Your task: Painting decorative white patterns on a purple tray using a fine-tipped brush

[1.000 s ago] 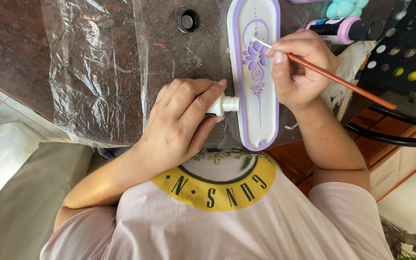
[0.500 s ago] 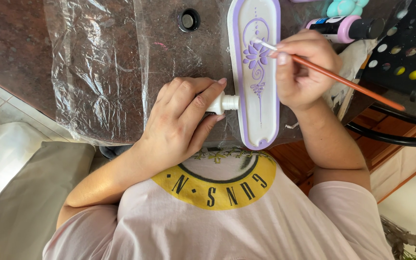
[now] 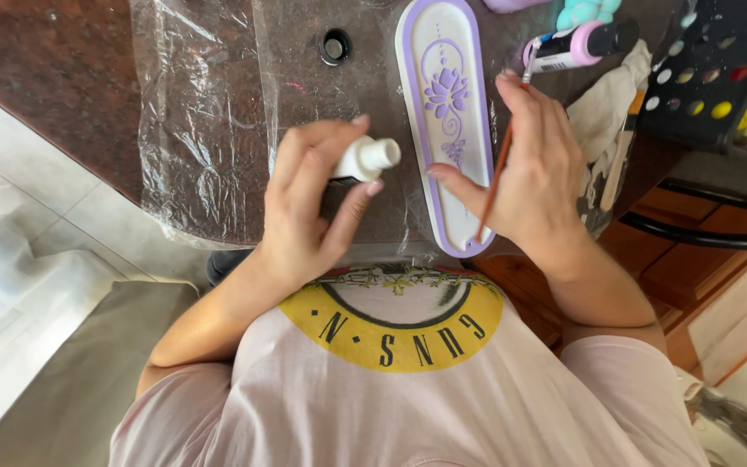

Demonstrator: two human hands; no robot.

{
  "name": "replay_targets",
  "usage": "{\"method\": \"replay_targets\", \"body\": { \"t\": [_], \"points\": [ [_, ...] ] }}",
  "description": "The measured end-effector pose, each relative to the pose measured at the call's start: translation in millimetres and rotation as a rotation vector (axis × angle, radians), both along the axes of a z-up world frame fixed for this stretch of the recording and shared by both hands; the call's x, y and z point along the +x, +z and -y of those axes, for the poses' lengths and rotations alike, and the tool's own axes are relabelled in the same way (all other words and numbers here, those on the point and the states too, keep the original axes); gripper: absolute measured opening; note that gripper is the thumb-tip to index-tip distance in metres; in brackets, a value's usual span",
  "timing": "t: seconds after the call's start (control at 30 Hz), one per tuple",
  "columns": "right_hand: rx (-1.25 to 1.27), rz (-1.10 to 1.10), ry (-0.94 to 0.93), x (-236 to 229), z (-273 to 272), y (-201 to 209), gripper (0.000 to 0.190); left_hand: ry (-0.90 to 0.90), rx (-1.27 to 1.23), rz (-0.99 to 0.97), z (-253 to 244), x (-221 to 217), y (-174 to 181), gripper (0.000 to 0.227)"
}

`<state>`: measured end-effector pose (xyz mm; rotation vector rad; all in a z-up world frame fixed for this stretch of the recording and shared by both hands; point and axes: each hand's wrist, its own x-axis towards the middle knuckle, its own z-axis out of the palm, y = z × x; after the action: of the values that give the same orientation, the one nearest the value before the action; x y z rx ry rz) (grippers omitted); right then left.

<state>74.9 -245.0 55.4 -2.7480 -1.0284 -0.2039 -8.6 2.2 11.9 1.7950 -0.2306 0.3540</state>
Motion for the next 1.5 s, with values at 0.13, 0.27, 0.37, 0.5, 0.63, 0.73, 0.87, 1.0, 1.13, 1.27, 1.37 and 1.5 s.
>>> {"method": "replay_targets", "body": {
  "t": [0.13,0.27,0.37,0.5,0.63,0.73,0.87,1.0,1.13,1.27,1.37,1.5],
  "points": [
    [-0.163,0.04,-0.175,-9,-17,0,0.117,0.07,-0.033,0.043,-1,-2,6,0.032],
    [-0.215,0.024,-0.249,-12,-30,-2,0.11,0.079,-0.045,0.046,-1,-2,4,0.035],
    [-0.166,0.06,-0.238,-15,-33,-8,0.091,0.085,-0.066,0.051,-1,-4,3,0.034],
    [-0.06,0.018,-0.244,-15,-28,-15,0.088,0.148,-0.077,0.101,-1,-6,1,0.033],
    [-0.055,-0.033,-0.11,-18,-22,7,0.091,0.199,-0.116,0.176,-5,-9,2,0.036],
    [-0.068,-0.103,0.074,-20,-20,17,0.095,0.286,-0.165,0.188,-10,-16,4,0.041],
    [-0.112,-0.175,0.372,-17,-34,21,0.086,0.399,-0.143,0.186,-23,-24,10,0.045],
    [-0.161,-0.118,0.61,1,-47,15,0.078,0.407,-0.101,0.17,-40,-30,6,0.042],
    [-0.206,-0.107,0.754,28,-50,9,0.075,0.38,-0.036,0.159,-51,-27,9,0.038],
    [-0.185,-0.176,0.781,41,-48,12,0.043,0.235,-0.005,0.138,-54,-20,12,0.034],
    [-0.18,-0.322,0.746,47,-41,12,0.058,0.142,0.028,0.132,-51,-10,12,0.031],
    [0.196,-0.585,0.587,42,-34,51,0.032,0.065,0.019,0.119,-52,-2,7,0.026]
  ]
}}
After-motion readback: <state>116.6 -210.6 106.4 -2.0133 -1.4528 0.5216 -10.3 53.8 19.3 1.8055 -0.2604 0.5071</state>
